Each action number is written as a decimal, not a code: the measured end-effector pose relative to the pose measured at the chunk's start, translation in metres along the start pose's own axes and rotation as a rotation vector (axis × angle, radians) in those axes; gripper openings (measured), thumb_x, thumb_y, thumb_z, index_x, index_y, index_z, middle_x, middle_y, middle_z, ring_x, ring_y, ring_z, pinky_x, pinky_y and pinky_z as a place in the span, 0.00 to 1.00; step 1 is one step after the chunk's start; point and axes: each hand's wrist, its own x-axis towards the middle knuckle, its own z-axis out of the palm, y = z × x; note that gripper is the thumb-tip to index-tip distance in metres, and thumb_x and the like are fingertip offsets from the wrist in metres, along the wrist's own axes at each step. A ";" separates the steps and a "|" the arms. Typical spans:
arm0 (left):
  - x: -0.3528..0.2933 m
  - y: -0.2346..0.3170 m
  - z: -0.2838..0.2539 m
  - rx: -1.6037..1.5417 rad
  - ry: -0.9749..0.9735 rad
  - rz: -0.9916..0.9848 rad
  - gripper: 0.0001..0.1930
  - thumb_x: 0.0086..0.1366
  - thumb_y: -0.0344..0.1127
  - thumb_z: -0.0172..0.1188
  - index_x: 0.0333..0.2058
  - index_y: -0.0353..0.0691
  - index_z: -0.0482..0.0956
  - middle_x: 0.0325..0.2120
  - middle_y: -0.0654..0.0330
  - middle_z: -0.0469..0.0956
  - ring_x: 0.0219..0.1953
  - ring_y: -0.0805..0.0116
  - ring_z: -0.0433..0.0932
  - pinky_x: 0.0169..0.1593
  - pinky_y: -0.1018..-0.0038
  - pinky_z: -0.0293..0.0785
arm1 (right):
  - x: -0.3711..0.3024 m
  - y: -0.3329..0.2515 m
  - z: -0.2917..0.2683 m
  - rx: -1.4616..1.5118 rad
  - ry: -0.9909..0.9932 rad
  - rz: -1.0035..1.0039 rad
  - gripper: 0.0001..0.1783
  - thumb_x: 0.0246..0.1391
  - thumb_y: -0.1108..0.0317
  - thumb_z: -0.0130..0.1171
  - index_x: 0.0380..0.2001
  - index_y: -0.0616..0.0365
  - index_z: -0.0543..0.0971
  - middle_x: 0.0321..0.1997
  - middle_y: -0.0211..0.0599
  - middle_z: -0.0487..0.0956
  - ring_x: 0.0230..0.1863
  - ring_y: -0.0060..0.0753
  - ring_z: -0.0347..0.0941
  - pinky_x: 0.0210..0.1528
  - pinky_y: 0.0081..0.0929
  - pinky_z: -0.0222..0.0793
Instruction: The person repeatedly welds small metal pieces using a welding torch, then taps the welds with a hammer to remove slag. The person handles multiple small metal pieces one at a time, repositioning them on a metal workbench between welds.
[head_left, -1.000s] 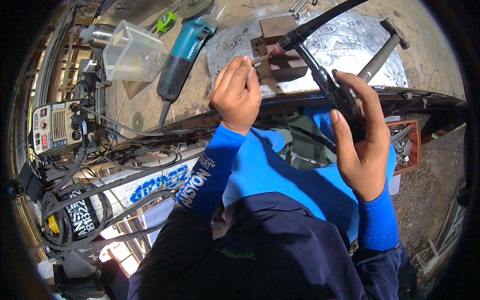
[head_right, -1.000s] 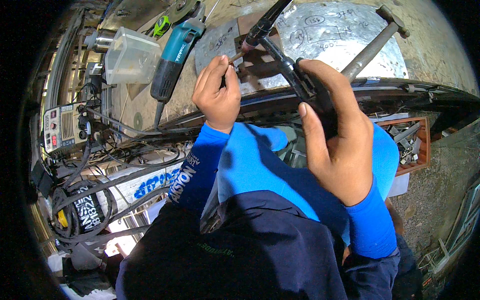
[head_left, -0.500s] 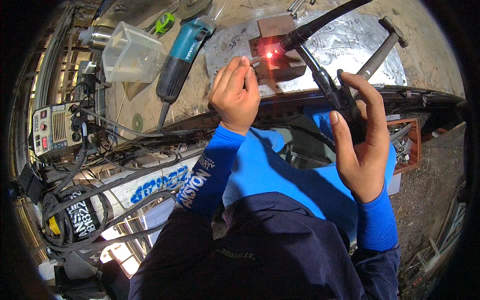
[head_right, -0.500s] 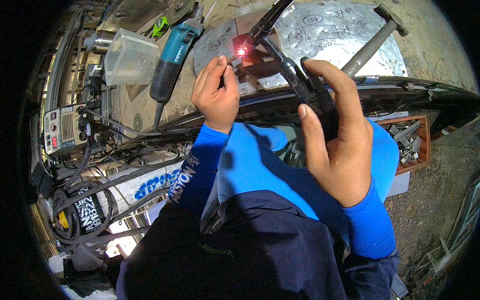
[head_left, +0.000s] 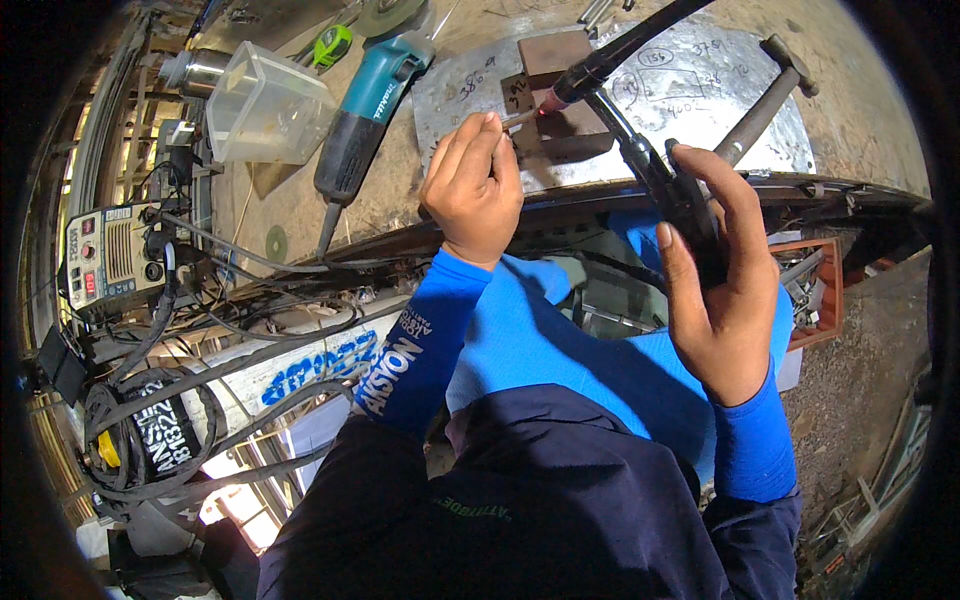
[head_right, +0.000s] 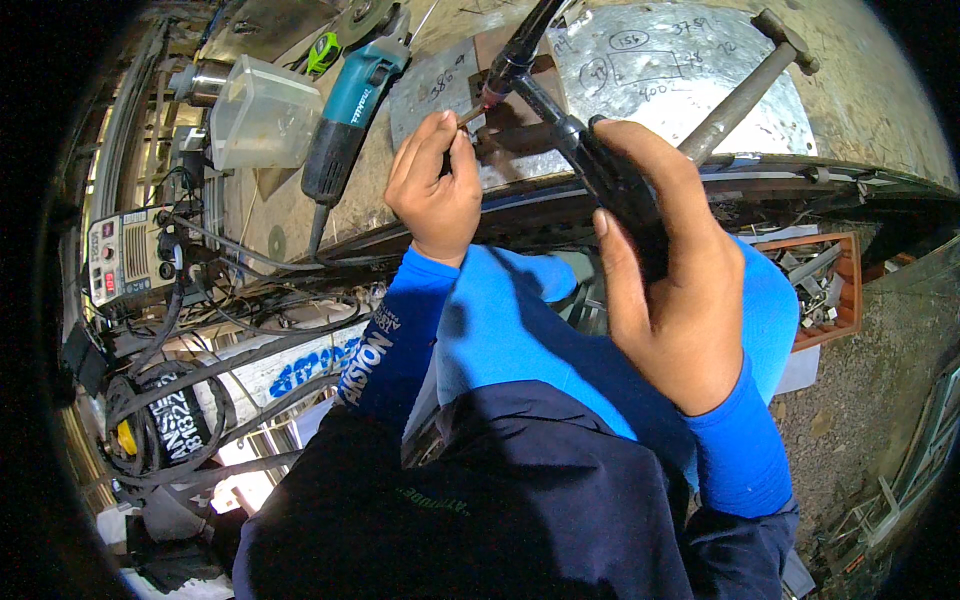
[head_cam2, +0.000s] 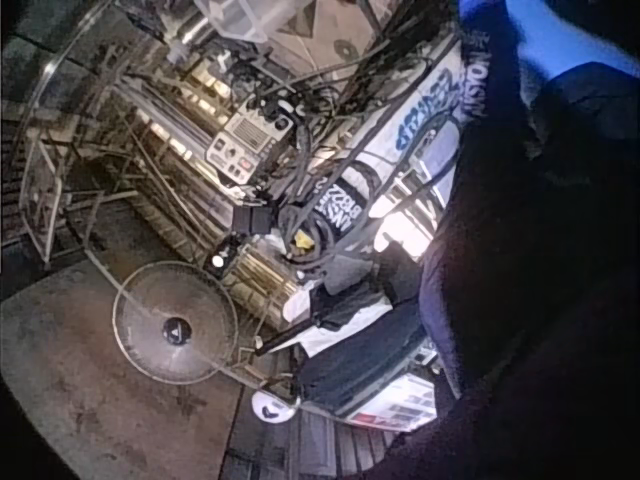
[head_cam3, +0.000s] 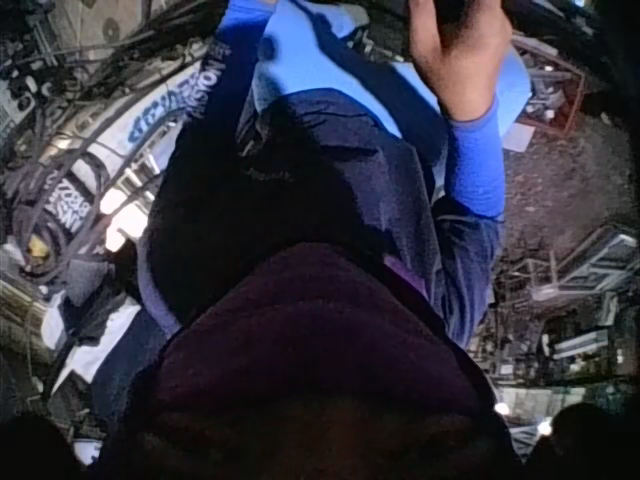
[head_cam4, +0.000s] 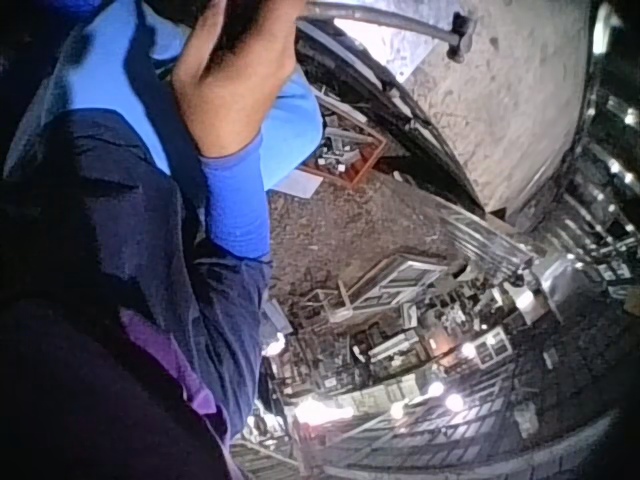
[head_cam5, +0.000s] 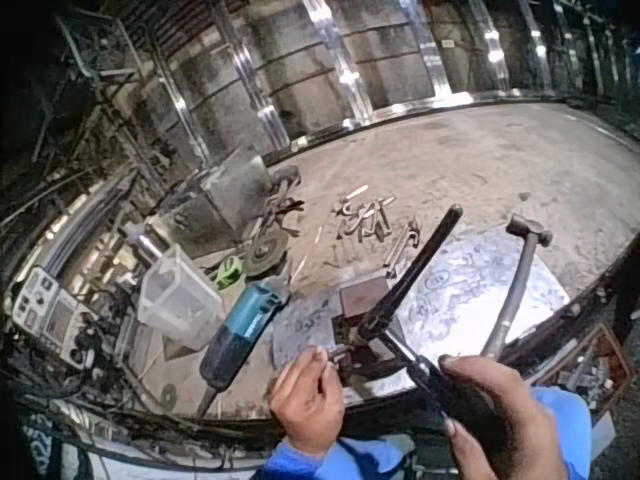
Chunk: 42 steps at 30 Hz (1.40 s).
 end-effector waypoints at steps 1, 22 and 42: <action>0.000 0.000 0.000 0.002 0.001 0.000 0.11 0.59 0.16 0.69 0.41 0.30 0.88 0.40 0.46 0.88 0.41 0.52 0.88 0.48 0.64 0.83 | 0.000 0.000 0.000 -0.022 -0.008 -0.020 0.27 0.62 0.84 0.59 0.64 0.61 0.75 0.57 0.52 0.84 0.57 0.43 0.85 0.59 0.32 0.76; 0.000 0.000 0.000 0.012 0.008 0.009 0.10 0.59 0.16 0.69 0.40 0.30 0.88 0.40 0.46 0.88 0.40 0.51 0.88 0.47 0.64 0.83 | -0.001 -0.001 -0.005 -0.080 0.002 -0.049 0.30 0.60 0.85 0.61 0.66 0.59 0.74 0.62 0.51 0.82 0.62 0.50 0.83 0.62 0.34 0.75; -0.001 0.000 0.000 -0.016 -0.036 -0.026 0.11 0.59 0.19 0.69 0.42 0.31 0.87 0.42 0.48 0.88 0.43 0.47 0.86 0.49 0.60 0.82 | -0.092 0.051 -0.095 0.352 0.552 0.620 0.30 0.74 0.63 0.58 0.73 0.61 0.63 0.44 0.39 0.80 0.24 0.18 0.67 0.21 0.17 0.63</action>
